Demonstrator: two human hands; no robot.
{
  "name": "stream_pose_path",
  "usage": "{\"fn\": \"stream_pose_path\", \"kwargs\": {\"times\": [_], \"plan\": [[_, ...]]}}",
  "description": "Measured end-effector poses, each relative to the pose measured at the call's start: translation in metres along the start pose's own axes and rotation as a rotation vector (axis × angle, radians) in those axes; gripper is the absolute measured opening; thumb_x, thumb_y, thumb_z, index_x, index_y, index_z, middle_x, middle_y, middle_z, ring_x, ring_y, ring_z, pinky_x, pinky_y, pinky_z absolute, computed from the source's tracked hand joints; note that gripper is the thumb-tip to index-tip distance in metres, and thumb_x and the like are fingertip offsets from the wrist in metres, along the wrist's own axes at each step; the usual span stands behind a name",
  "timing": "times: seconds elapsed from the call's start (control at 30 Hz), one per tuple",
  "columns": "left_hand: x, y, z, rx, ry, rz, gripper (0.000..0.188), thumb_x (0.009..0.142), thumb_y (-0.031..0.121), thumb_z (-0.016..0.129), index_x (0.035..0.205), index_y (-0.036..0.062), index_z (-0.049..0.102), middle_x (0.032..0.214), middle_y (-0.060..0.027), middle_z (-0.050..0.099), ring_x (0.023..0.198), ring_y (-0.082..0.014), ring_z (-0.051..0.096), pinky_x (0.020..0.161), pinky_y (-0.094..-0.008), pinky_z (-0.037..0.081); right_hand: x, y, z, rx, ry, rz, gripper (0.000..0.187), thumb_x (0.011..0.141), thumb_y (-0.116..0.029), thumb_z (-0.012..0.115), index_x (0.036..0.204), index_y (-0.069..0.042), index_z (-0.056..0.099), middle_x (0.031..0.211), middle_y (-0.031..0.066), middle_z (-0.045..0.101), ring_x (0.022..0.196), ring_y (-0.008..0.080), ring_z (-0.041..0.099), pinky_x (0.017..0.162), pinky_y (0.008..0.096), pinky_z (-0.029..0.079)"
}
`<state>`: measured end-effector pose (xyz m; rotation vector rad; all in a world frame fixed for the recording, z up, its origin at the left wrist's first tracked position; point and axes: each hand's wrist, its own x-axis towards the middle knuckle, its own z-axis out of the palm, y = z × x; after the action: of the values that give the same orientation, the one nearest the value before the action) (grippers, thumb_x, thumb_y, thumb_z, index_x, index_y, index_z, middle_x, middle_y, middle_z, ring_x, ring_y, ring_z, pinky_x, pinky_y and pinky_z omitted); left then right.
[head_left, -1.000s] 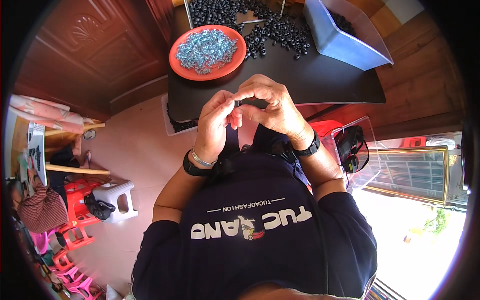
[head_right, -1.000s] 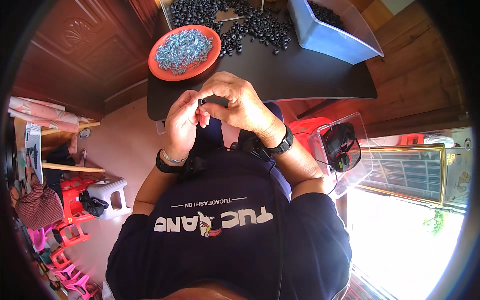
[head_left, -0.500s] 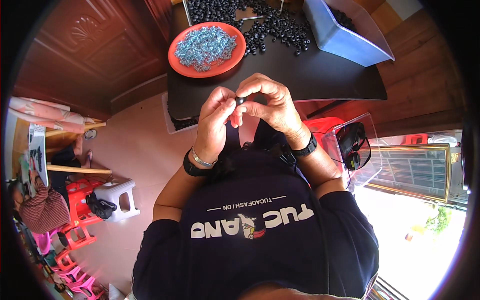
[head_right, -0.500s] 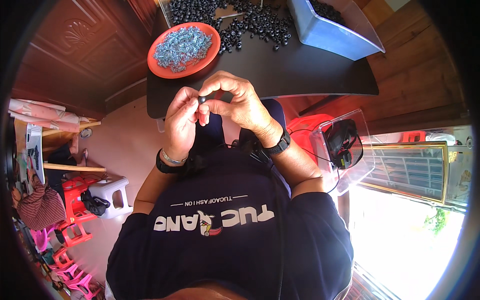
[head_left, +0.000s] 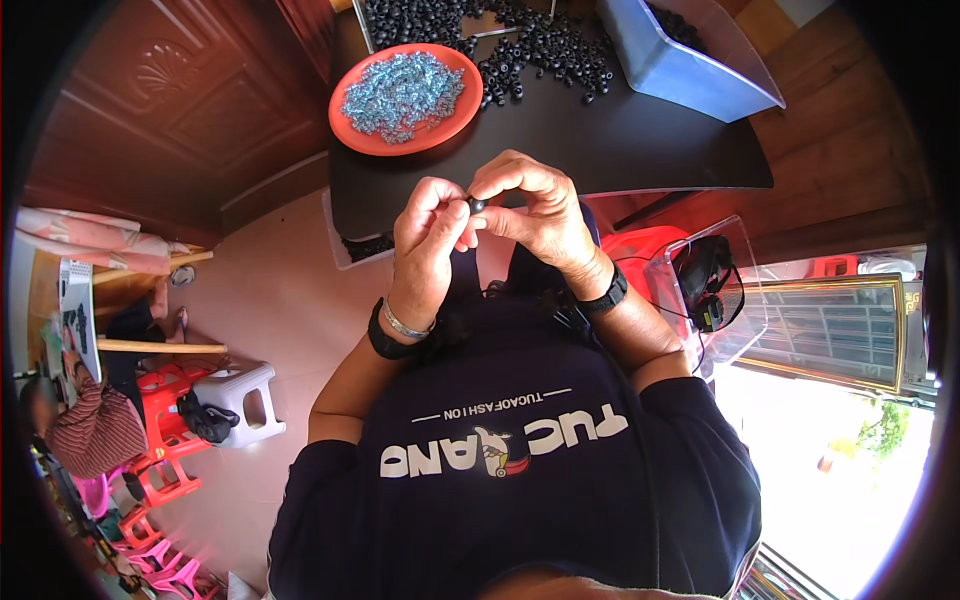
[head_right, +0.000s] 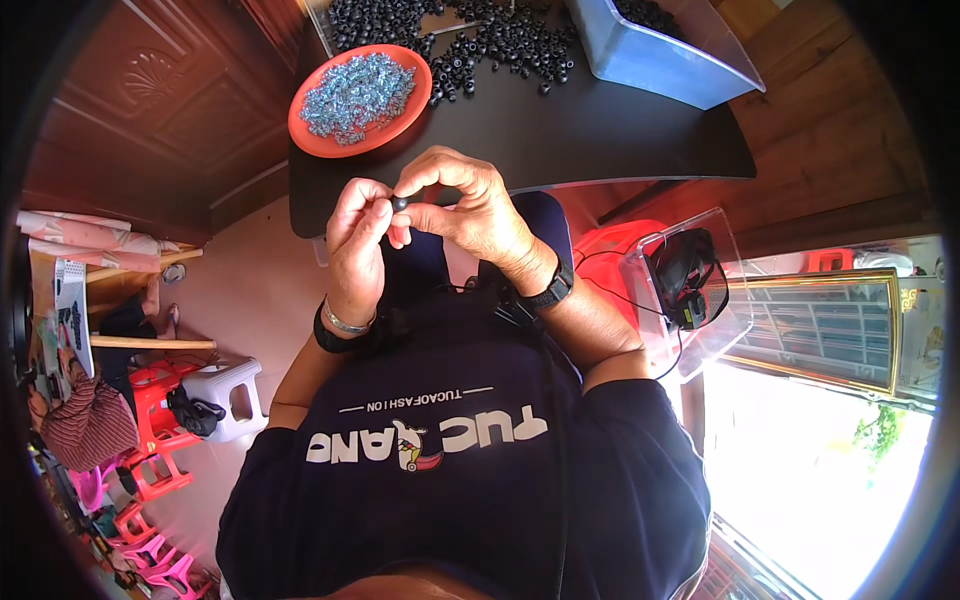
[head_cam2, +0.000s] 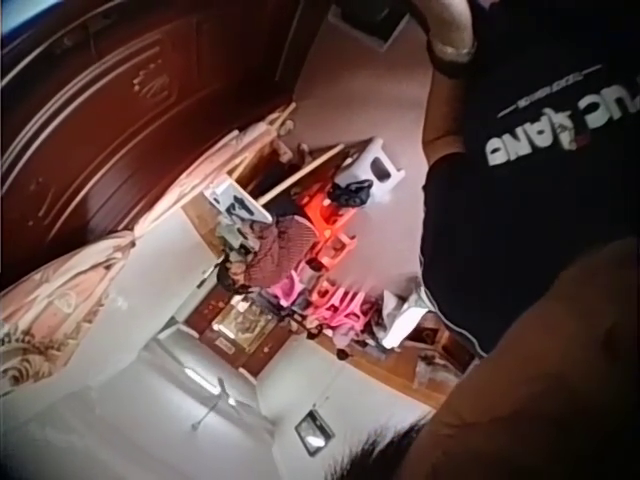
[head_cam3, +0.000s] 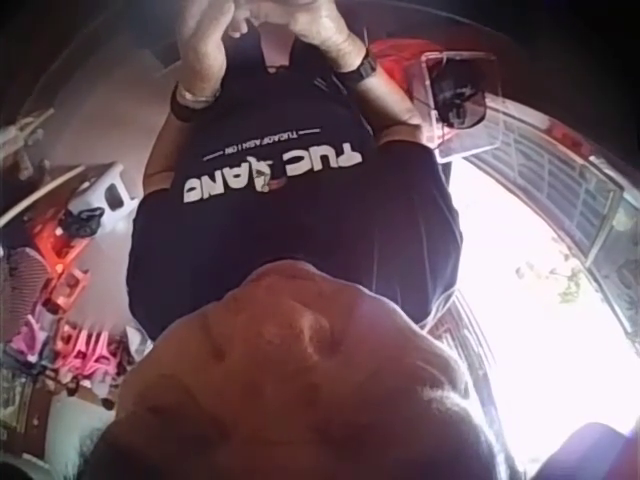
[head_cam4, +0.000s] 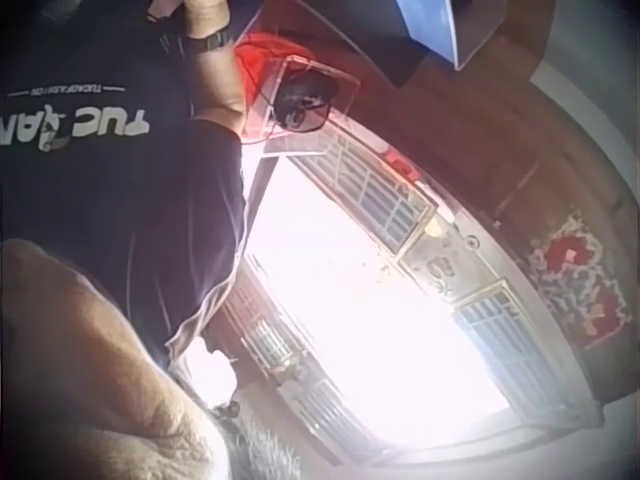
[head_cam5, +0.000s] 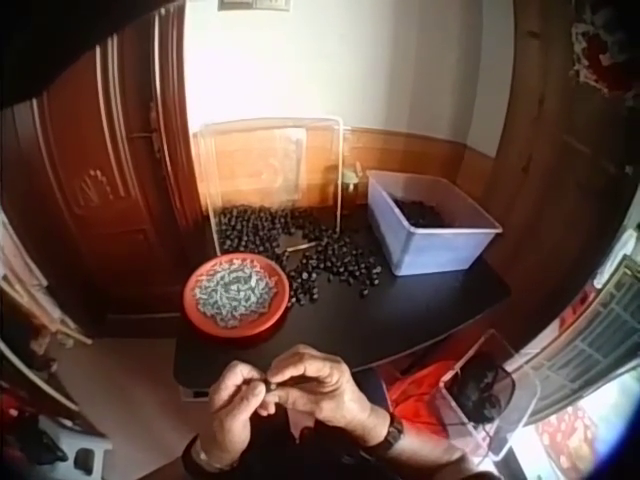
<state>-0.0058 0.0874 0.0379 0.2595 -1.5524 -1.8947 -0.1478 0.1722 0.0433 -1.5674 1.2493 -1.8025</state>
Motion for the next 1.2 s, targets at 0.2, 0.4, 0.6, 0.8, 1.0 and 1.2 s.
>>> {"fn": "stream_pose_path", "kwargs": {"times": [0.2,0.4,0.6,0.8,1.0,1.2], "plan": [[0.001,-0.002,-0.005,-0.052,-0.032,-0.046,0.019,0.096,0.021,0.052,0.092,0.0025,0.049,0.074,-0.0003,0.051,0.063,-0.0061,0.049,0.056,-0.0196,0.038,0.004,-0.006,0.001,-0.276,0.021,-0.061,0.028,0.068,-0.003,0.079,0.092,-0.008,0.067,0.089,0.0031,0.064,0.085,0.0189,0.061,0.074,0.0312,0.051],[0.003,-0.003,-0.006,-0.162,-0.029,-0.190,0.020,0.096,0.022,0.047,0.094,0.0029,0.050,0.075,-0.0020,0.052,0.064,-0.0093,0.051,0.059,-0.0220,0.040,0.005,-0.009,0.007,-0.517,-0.002,-0.164,0.029,0.069,-0.003,0.078,0.095,-0.008,0.065,0.090,0.0058,0.065,0.088,0.0221,0.062,0.079,0.0336,0.049],[0.004,-0.009,-0.006,-0.377,-0.051,-0.175,0.024,0.097,0.021,0.042,0.097,0.0002,0.053,0.078,-0.0048,0.054,0.067,-0.0110,0.052,0.063,-0.0230,0.041,0.001,0.000,0.010,-0.408,0.063,-0.141,0.030,0.070,-0.004,0.078,0.097,-0.007,0.065,0.095,0.0069,0.065,0.091,0.0225,0.062,0.080,0.0351,0.048],[0.003,-0.016,-0.010,-0.320,0.005,-0.200,0.023,0.096,0.021,0.044,0.097,0.0004,0.055,0.079,-0.0038,0.055,0.066,-0.0106,0.051,0.062,-0.0227,0.040,0.002,-0.007,0.010,-0.575,0.046,-0.168,0.030,0.069,-0.004,0.078,0.096,-0.007,0.065,0.095,0.0086,0.065,0.090,0.0241,0.062,0.079,0.0349,0.049],[0.005,-0.018,-0.013,-0.352,-0.025,-0.235,0.025,0.095,0.023,0.045,0.097,0.0001,0.055,0.081,-0.0055,0.057,0.065,-0.0121,0.052,0.062,-0.0235,0.041,0.003,-0.013,0.011,-0.661,0.009,-0.159,0.029,0.067,-0.006,0.077,0.094,-0.006,0.067,0.095,0.0076,0.065,0.089,0.0252,0.061,0.077,0.0355,0.050],[0.006,-0.026,-0.021,-0.541,-0.120,-0.221,0.025,0.095,0.023,0.045,0.100,-0.0003,0.053,0.081,-0.0068,0.058,0.067,-0.0146,0.055,0.064,-0.0247,0.043,0.006,-0.009,0.013,-0.669,0.000,-0.202,0.024,0.072,-0.005,0.072,0.096,-0.006,0.069,0.095,0.0077,0.064,0.090,0.0259,0.061,0.079,0.0362,0.051]]}}
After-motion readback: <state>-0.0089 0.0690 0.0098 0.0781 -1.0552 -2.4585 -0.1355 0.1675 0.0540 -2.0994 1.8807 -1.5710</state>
